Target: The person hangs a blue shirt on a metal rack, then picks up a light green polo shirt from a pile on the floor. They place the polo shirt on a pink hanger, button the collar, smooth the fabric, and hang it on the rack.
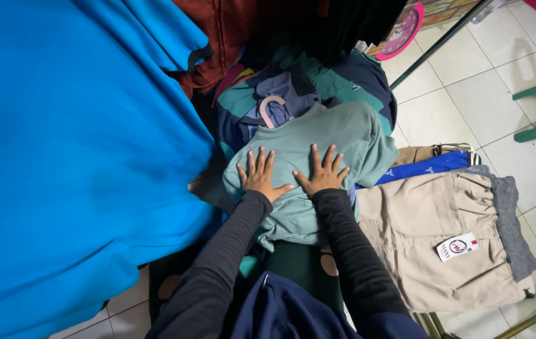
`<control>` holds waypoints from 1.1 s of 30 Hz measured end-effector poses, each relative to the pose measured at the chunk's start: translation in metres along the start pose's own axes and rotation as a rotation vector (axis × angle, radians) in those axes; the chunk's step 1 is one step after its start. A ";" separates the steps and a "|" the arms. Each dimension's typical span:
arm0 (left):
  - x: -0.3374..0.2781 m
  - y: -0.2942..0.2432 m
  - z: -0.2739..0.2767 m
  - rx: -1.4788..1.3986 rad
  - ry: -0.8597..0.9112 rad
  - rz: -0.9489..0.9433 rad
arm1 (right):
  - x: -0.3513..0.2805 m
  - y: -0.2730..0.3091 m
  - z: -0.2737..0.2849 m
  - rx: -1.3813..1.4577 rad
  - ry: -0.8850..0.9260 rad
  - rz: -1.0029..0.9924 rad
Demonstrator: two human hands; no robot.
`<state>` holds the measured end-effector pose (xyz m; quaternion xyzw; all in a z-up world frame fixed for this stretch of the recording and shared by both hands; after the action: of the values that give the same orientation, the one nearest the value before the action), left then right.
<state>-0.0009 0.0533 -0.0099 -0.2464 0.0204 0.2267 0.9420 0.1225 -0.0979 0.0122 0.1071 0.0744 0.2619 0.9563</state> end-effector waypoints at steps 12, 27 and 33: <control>0.024 -0.058 0.012 0.155 0.024 -0.080 | 0.027 0.014 0.033 -0.113 -0.082 0.062; 0.030 -0.052 0.008 0.182 0.115 -0.003 | 0.056 0.000 0.010 -0.108 0.027 0.027; 0.031 -0.053 0.009 0.177 0.119 -0.004 | 0.058 -0.002 0.006 -0.126 0.039 0.020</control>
<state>0.0489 0.0293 0.0173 -0.1755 0.0955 0.2069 0.9577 0.1743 -0.0702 0.0125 0.0421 0.0754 0.2774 0.9569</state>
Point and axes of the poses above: each hand's wrist, its own x-axis towards the middle knuckle, its own z-axis out of the back of the hand, y = z × x, the point moved 9 cm from there along x, towards the middle knuckle, and after that the axes turned 1 degree about z, right-handed, at the moved point
